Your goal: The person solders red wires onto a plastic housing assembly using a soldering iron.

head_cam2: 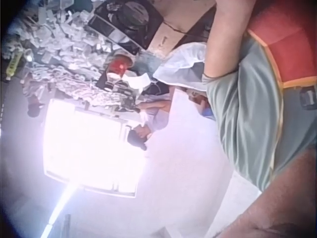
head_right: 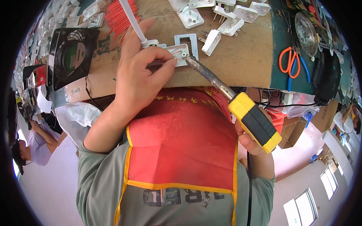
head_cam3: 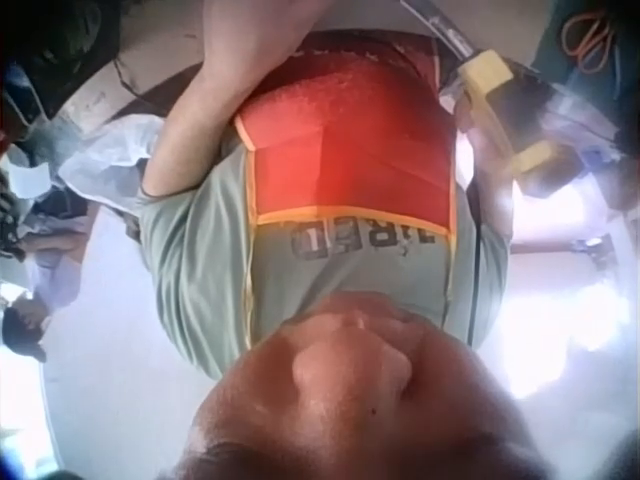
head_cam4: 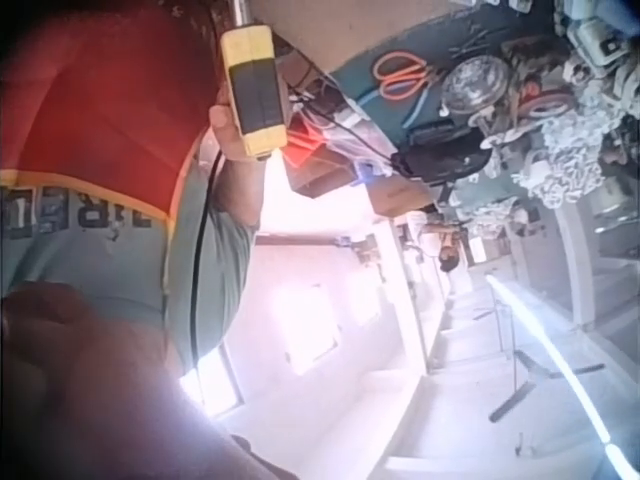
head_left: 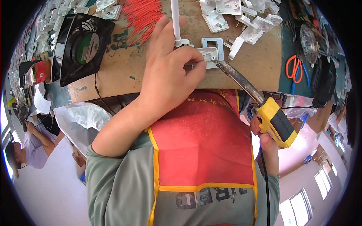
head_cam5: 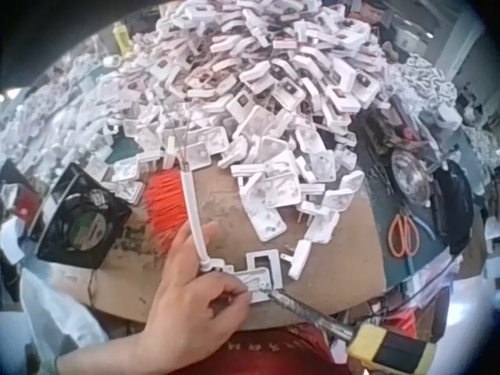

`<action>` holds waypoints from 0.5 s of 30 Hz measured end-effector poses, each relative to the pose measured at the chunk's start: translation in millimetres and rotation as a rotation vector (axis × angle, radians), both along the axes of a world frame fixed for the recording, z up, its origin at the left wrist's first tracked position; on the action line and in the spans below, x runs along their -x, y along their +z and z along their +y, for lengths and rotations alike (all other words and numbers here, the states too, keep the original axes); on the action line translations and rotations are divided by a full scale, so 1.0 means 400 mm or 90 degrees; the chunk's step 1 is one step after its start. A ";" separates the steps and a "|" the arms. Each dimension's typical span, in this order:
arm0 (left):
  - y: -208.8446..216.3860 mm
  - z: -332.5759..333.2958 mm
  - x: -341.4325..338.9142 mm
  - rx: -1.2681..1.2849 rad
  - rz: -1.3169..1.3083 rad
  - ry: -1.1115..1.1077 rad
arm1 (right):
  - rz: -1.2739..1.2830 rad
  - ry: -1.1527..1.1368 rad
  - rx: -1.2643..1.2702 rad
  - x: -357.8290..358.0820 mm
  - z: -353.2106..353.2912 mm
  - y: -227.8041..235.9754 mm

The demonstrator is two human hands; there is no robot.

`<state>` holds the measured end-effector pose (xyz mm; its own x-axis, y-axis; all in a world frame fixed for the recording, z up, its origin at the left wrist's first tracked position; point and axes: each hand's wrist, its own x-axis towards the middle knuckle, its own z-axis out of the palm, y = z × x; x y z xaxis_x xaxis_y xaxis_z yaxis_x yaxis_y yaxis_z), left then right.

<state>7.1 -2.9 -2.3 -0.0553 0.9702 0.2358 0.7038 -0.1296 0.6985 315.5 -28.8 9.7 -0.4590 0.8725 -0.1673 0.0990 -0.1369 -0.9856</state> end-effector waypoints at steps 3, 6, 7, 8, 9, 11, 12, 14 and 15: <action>-0.002 -0.001 0.000 -0.007 0.008 0.005 | 0.003 0.006 -0.016 -0.003 0.000 -0.004; -0.007 -0.001 0.001 -0.019 0.013 0.009 | -0.018 0.037 -0.030 -0.018 -0.006 -0.016; -0.007 0.000 0.001 -0.021 0.011 0.010 | 0.005 0.018 -0.023 -0.013 -0.009 -0.018; -0.007 0.000 0.001 -0.023 0.009 0.010 | 0.028 -0.002 -0.016 -0.011 -0.011 -0.020; -0.008 0.001 0.001 -0.023 0.009 0.011 | 0.027 -0.002 -0.016 -0.015 -0.013 -0.026; -0.008 0.002 0.000 -0.030 0.011 0.012 | 0.045 0.011 -0.015 -0.030 -0.017 -0.040; -0.008 0.002 -0.001 -0.030 0.011 0.012 | 0.045 0.012 -0.015 -0.034 -0.017 -0.042; -0.010 0.000 -0.002 -0.029 0.008 0.019 | 0.037 0.017 -0.004 -0.037 -0.017 -0.044; -0.010 0.000 -0.002 -0.028 0.008 0.020 | 0.037 0.018 -0.003 -0.036 -0.015 -0.040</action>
<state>7.9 -2.9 -6.3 -0.0827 0.9565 0.2797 0.7163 -0.1381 0.6840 330.0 -34.9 -6.4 -0.4920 0.8601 -0.1349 0.0454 -0.1295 -0.9905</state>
